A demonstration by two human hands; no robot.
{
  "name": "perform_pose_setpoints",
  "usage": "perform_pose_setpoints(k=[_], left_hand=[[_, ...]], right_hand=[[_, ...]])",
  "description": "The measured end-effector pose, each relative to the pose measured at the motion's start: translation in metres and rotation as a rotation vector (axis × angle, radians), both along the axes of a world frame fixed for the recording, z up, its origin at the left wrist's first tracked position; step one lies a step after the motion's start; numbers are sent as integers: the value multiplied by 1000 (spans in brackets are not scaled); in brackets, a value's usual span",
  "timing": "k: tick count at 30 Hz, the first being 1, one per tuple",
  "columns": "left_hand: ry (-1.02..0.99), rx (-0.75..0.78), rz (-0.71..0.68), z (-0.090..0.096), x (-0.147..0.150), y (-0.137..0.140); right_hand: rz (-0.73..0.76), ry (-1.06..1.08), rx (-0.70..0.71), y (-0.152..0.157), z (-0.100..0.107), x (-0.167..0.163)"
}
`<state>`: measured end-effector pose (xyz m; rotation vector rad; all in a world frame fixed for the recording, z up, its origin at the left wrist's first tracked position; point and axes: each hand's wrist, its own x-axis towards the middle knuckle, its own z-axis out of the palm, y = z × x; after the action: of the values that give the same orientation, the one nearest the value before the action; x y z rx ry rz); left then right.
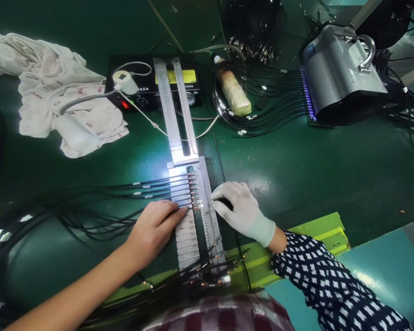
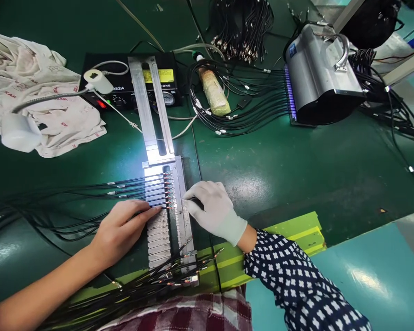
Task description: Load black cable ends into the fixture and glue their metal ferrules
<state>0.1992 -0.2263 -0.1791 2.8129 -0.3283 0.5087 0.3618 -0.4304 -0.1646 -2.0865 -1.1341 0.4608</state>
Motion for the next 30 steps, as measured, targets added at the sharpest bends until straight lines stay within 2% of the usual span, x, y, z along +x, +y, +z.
perform_pose_setpoints(k=[3,6,8,12,15,18,19,21,23,25,30], left_hand=[[87,23,42,4,-9,-1],[172,-93,25,1,-15,-4],[162,-142,26,-5,-16,-7],[94,-96,61,-11,-12,-9],[209,-205,59,6,-17,-3],[465,-349,21,32,-40,9],[551,-333,7,39,-51,12],[652,-203,10,46,-74,18],[645,-53,43,44,-93,24],[570,9,65,37,-105,31],[307,-167,185,33,-97,40]], right_hand=[[10,14,1,0,0,1],[10,26,-6,1,1,2],[3,25,-11,3,1,3],[-22,2,-21,4,0,2],[-9,-21,4,-1,-2,-1],[22,-50,42,-5,-5,-4],[25,-58,48,-6,-6,-4],[21,-68,46,-6,-8,-5],[11,-72,38,-5,-10,-5],[3,-72,35,-4,-10,-4],[-12,-45,21,-3,-7,-5]])
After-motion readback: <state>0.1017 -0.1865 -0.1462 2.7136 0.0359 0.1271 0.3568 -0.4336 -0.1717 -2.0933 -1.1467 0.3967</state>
